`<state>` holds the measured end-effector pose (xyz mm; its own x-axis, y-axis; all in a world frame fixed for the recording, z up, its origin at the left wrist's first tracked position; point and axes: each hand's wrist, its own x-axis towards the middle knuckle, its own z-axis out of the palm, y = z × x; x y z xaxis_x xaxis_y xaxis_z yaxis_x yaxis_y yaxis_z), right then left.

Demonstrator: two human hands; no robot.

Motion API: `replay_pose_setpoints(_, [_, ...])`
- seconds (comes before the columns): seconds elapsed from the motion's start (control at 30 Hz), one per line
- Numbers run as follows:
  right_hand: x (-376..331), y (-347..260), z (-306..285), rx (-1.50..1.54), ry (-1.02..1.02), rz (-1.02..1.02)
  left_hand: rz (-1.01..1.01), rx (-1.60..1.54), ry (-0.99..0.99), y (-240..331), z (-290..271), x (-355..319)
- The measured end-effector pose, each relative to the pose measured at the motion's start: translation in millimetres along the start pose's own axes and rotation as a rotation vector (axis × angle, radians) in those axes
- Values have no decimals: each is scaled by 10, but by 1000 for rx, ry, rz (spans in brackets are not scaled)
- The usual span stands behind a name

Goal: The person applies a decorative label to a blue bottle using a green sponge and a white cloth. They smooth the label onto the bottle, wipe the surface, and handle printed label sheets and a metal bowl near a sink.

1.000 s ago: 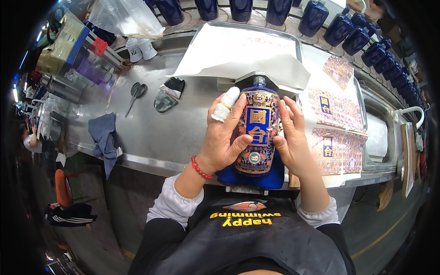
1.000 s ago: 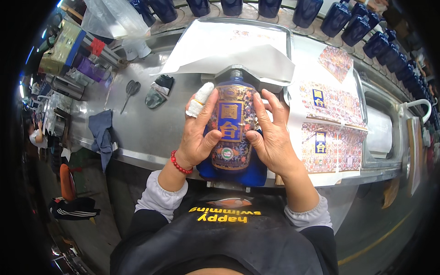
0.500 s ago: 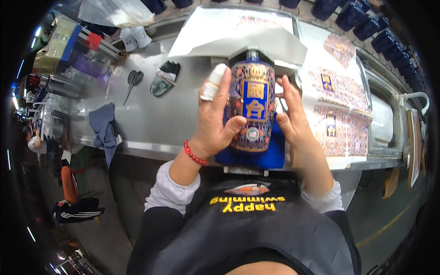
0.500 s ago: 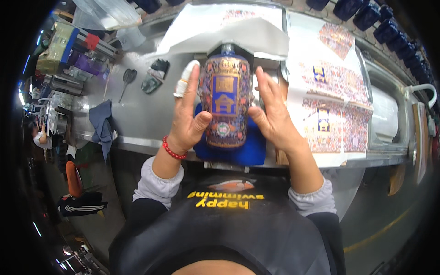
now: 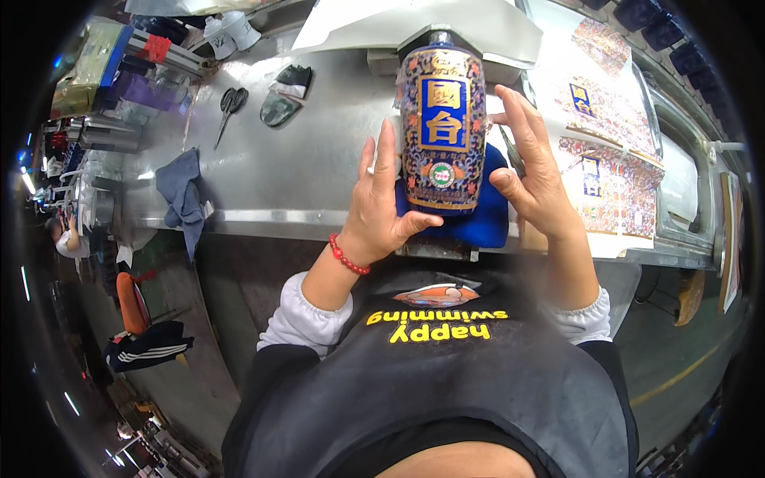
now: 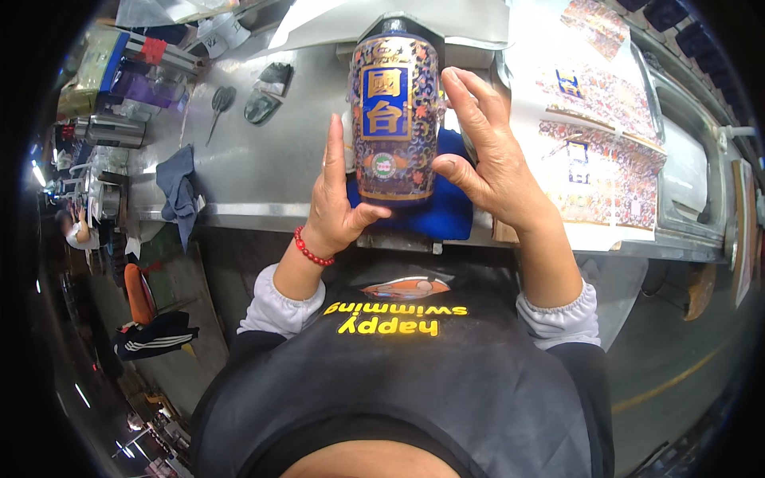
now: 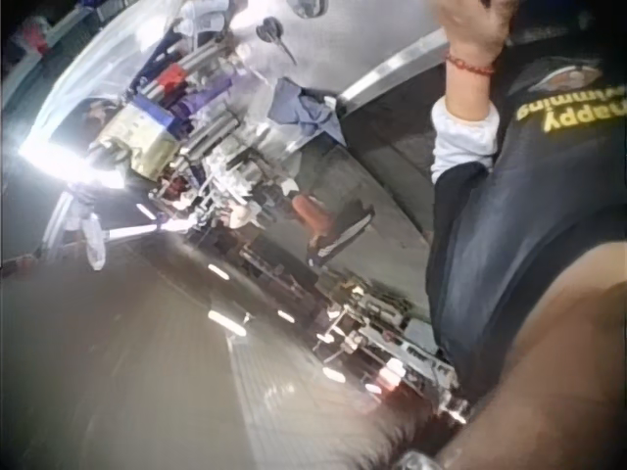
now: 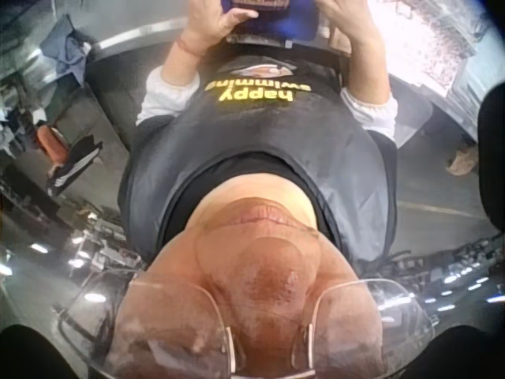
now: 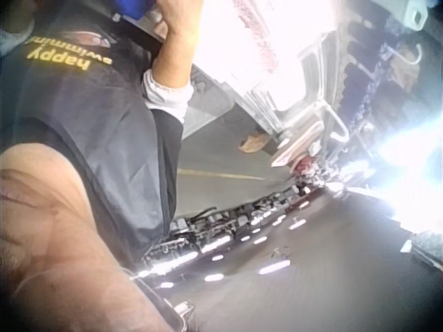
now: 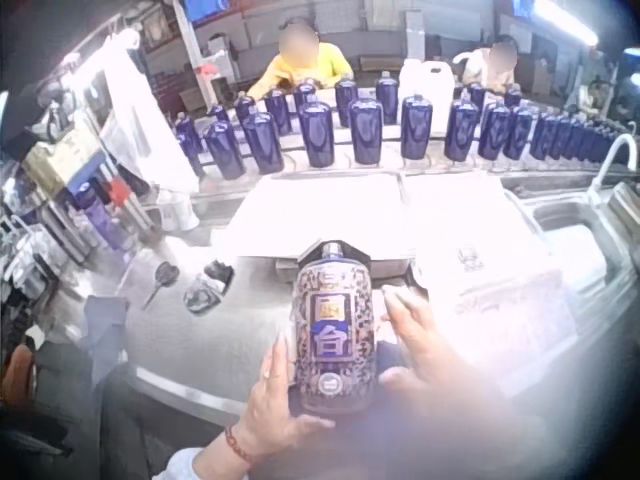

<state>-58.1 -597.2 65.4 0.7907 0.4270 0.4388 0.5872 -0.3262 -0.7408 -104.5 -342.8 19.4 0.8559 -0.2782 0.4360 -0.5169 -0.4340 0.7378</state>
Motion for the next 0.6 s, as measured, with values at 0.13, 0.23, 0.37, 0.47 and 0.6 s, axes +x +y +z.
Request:
replay_pose_setpoints(0.13, [23,-80,-20,-47,1,-30,-58,-24,-46,-10,-29,-40])
replay_pose_setpoints(0.23, [-18,-136,15,-29,-15,-4,2,31,-73,-20,-116,6])
replay_pose_setpoints(0.37, [-111,-190,84,-65,27,32,87,-36,16,-52,-188,163])
replay_pose_setpoints(0.47, [-173,-238,141,-124,-13,43,78,5,41,-54,-164,270])
replay_pose_setpoints(0.6, [-216,-290,141,-142,-45,75,52,-98,11,-11,-105,305])
